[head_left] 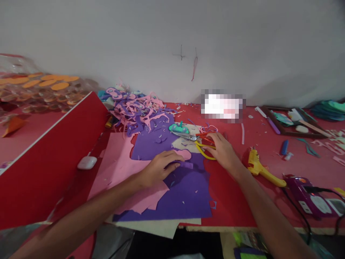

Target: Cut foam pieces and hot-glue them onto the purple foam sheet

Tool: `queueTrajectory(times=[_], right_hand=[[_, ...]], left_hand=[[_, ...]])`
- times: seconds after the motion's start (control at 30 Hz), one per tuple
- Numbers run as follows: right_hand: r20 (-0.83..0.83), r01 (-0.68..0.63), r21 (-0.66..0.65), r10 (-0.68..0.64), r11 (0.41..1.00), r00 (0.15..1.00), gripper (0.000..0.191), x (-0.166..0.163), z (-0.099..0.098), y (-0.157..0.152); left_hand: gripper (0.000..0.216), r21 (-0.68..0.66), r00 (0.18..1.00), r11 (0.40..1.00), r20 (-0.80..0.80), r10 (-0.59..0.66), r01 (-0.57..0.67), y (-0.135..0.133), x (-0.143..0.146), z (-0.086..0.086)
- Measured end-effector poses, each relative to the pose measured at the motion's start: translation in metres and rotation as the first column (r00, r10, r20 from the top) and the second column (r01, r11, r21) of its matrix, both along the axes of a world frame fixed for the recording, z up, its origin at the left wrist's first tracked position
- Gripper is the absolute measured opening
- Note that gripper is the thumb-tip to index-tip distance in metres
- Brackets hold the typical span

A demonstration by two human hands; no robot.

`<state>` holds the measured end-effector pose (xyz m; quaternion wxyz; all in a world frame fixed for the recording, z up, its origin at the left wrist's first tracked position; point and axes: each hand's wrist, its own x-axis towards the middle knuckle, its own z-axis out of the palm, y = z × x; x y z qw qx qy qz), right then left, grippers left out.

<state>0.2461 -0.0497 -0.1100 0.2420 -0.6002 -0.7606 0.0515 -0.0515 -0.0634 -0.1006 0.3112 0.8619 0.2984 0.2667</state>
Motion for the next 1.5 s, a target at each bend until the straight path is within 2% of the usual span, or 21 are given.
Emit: queueTrajectory(times=[0.1, 0.23, 0.37, 0.53, 0.67, 0.9, 1.07, 1.13, 1.2, 1.27, 1.37, 1.43, 1.5], right_hand=[[-0.041, 0.038, -0.009, -0.039, 0.999, 0.998, 0.022, 0.004, -0.002, 0.003], [-0.065, 0.055, -0.082, -0.061, 0.995, 0.996, 0.029, 0.005, -0.004, 0.004], [-0.006, 0.08, -0.104, -0.081, 0.991, 0.997, 0.033, 0.002, -0.003, 0.002], [0.073, 0.118, 0.005, -0.118, 0.993, 0.99, 0.042, -0.006, -0.001, -0.005], [0.098, 0.16, 0.117, -0.172, 0.98, 0.98, 0.036, -0.011, 0.001, -0.009], [-0.175, 0.192, 0.13, -0.168, 0.973, 0.97, 0.026, -0.018, 0.008, -0.012], [-0.383, 0.108, 0.079, -0.07, 0.991, 0.921, 0.024, -0.027, 0.013, -0.013], [-0.508, 0.074, 0.034, -0.046, 0.997, 0.86, 0.023, -0.032, 0.013, -0.014], [-0.657, 0.019, -0.033, -0.036, 0.999, 0.753, 0.025, -0.038, 0.012, -0.015], [-0.8, -0.063, -0.121, -0.06, 0.991, 0.597, 0.03, -0.046, 0.013, -0.018], [-0.937, -0.23, -0.208, -0.126, 0.95, 0.326, 0.037, -0.057, 0.013, -0.024], [-0.981, -0.362, -0.178, -0.137, 0.915, 0.137, 0.044, -0.064, 0.009, -0.027], [-0.989, -0.453, -0.133, -0.148, 0.882, 0.003, 0.05, -0.069, 0.002, -0.029]], left_hand=[[0.019, -0.059, 0.996, 0.998, 0.08, 0.033, -0.028, 0.001, 0.0, 0.004], [0.012, -0.081, 0.984, 0.99, 0.129, 0.123, -0.113, 0.002, 0.0, 0.004], [0.011, -0.139, 0.975, 0.978, 0.133, 0.176, -0.157, 0.002, 0.0, 0.003], [0.01, -0.167, 0.975, 0.972, 0.121, 0.187, -0.166, 0.002, 0.0, 0.006], [0.011, -0.175, 0.973, 0.968, 0.118, 0.199, -0.177, 0.004, -0.001, 0.003], [0.011, -0.191, 0.961, 0.961, 0.154, 0.23, -0.199, 0.004, -0.001, 0.003], [0.011, -0.212, 0.961, 0.958, 0.157, 0.227, -0.192, 0.002, -0.002, 0.004], [0.012, -0.227, 0.958, 0.956, 0.171, 0.228, -0.187, 0.003, -0.002, 0.004], [0.012, -0.248, 0.941, 0.949, 0.227, 0.253, -0.195, 0.006, 0.0, 0.007], [0.012, -0.296, 0.895, 0.93, 0.32, 0.311, -0.217, 0.014, 0.006, 0.014], [0.017, -0.415, 0.785, 0.883, 0.462, 0.413, -0.22, 0.033, 0.024, 0.031], [0.019, -0.443, 0.732, 0.867, 0.509, 0.453, -0.228, 0.048, 0.04, 0.047], [0.019, -0.424, 0.677, 0.88, 0.585, 0.446, -0.213, 0.061, 0.057, 0.062]])
